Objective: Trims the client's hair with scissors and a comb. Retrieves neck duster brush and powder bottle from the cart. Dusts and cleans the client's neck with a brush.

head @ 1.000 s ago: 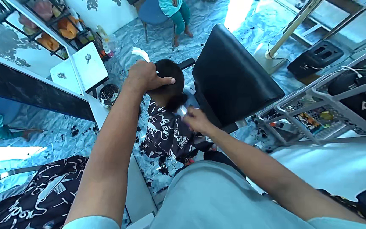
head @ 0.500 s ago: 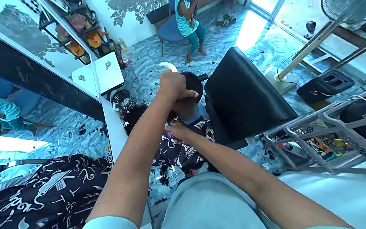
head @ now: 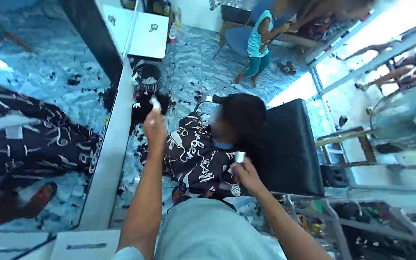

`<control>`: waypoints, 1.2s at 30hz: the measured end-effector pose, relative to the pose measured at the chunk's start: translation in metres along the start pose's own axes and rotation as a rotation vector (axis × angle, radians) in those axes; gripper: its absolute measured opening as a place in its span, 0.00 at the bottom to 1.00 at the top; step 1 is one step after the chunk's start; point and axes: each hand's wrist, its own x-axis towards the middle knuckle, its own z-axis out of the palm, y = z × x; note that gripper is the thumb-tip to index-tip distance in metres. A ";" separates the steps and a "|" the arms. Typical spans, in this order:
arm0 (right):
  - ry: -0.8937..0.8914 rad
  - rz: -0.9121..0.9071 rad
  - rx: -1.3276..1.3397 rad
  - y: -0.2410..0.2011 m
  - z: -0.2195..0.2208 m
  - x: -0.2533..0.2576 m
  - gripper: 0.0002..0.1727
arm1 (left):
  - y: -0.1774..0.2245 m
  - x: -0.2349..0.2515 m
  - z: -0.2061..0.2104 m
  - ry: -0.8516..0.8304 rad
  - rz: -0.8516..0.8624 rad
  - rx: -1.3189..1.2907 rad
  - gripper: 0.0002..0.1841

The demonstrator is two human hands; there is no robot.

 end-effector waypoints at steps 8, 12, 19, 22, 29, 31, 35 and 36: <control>-0.080 0.140 0.299 -0.107 0.118 0.069 0.24 | -0.173 -0.188 -0.094 0.167 -0.777 -0.096 0.23; -0.108 0.305 0.571 -0.136 0.158 0.128 0.26 | -0.142 -0.200 -0.062 0.165 -0.792 -0.424 0.13; -0.325 0.433 0.779 -0.140 0.135 0.082 0.25 | -0.083 -0.136 -0.064 -0.073 -0.540 -0.440 0.22; -0.720 0.216 0.345 -0.109 0.093 0.010 0.22 | -0.010 -0.125 -0.088 -0.160 -0.085 -0.483 0.37; -0.503 -0.111 -0.377 0.045 -0.047 -0.072 0.31 | 0.129 -0.048 -0.050 -0.059 0.948 -0.185 0.13; -0.393 -0.077 -0.307 0.077 -0.080 -0.088 0.29 | 0.105 0.057 -0.026 0.051 0.705 0.190 0.33; -0.184 -0.102 -0.134 0.099 -0.135 -0.106 0.29 | 0.110 0.110 -0.010 -0.270 0.029 0.553 0.51; -0.136 -0.143 -0.063 0.108 -0.148 -0.110 0.30 | 0.121 0.074 0.004 -0.364 0.028 0.485 0.45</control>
